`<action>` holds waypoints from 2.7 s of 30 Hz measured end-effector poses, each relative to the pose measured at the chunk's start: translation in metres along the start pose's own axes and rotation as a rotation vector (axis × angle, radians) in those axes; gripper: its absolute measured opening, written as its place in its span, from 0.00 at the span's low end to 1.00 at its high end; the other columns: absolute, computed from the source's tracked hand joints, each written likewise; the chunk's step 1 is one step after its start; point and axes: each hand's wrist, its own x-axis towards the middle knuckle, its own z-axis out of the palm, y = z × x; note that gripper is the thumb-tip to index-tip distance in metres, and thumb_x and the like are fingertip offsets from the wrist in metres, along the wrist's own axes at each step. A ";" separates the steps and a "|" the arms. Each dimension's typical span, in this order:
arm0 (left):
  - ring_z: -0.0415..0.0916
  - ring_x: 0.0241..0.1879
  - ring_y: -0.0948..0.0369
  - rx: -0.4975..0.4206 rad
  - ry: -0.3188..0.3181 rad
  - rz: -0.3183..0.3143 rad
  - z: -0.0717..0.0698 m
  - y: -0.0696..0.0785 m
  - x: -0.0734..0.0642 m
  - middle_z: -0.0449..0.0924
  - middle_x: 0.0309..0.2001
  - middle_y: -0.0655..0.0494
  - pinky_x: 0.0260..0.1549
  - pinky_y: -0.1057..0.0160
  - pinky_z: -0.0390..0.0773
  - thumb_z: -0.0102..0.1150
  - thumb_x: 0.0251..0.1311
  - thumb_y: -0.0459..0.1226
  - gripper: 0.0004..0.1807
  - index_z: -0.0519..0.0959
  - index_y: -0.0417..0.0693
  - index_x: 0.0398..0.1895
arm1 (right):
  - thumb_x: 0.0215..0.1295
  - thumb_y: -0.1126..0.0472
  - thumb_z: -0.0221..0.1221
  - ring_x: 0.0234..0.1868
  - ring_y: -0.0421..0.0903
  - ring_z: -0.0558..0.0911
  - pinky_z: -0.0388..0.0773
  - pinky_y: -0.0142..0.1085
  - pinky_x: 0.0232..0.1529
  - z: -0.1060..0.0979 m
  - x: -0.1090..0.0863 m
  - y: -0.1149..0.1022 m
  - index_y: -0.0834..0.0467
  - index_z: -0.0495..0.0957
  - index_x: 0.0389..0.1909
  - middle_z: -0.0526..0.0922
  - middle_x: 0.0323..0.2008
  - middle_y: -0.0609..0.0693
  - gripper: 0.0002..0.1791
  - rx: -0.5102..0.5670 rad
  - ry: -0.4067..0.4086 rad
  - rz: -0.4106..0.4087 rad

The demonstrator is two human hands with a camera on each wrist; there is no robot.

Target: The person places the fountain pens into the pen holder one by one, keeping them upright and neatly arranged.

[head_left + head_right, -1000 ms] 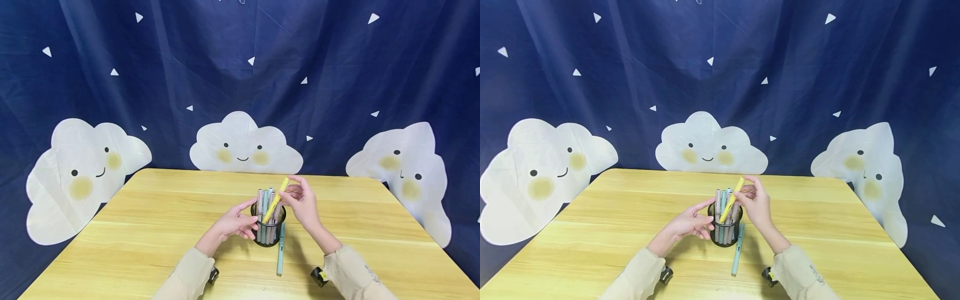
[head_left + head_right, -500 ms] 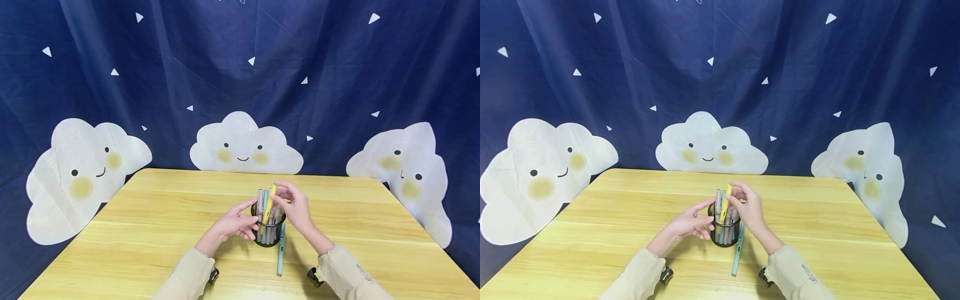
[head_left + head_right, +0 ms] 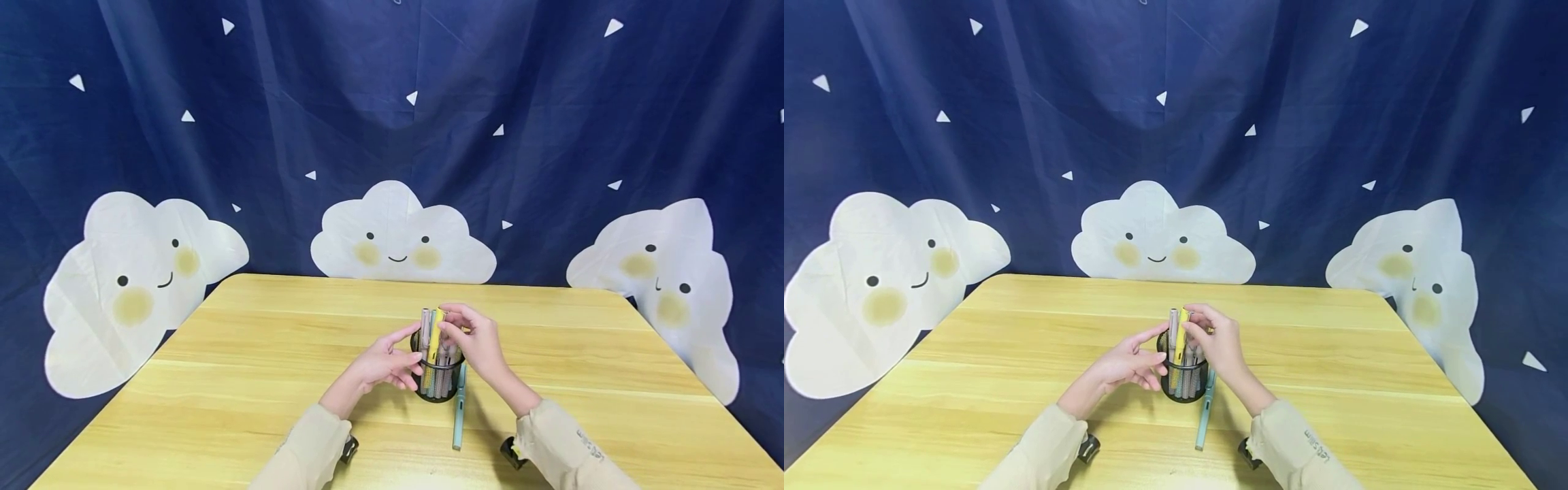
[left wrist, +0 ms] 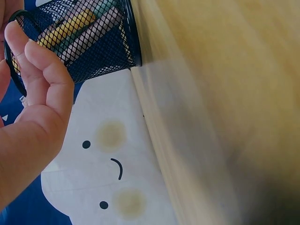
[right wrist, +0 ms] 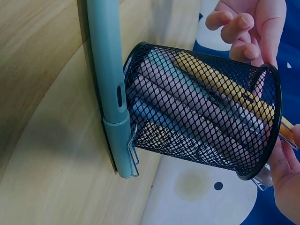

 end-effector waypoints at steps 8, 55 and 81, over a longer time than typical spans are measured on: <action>0.76 0.17 0.60 0.006 0.001 -0.005 0.000 0.001 0.001 0.79 0.27 0.47 0.18 0.68 0.76 0.54 0.59 0.35 0.36 0.50 0.55 0.69 | 0.50 0.80 0.58 0.22 0.59 0.76 0.79 0.42 0.19 0.000 0.001 -0.008 0.75 0.76 0.37 0.76 0.25 0.62 0.11 -0.086 0.012 -0.038; 0.77 0.18 0.60 0.013 0.019 -0.005 0.002 0.003 -0.002 0.79 0.27 0.45 0.18 0.68 0.77 0.56 0.57 0.35 0.37 0.51 0.55 0.68 | 0.55 0.70 0.59 0.19 0.42 0.74 0.75 0.37 0.13 -0.029 -0.018 0.044 0.66 0.79 0.31 0.76 0.25 0.53 0.03 -0.110 0.063 0.187; 0.77 0.18 0.60 0.021 0.017 -0.003 0.001 0.001 -0.001 0.79 0.28 0.44 0.19 0.69 0.77 0.55 0.58 0.36 0.37 0.50 0.54 0.69 | 0.56 0.69 0.53 0.18 0.53 0.77 0.78 0.46 0.18 -0.048 -0.035 0.058 0.75 0.58 0.56 0.74 0.29 0.62 0.28 0.120 -0.235 0.552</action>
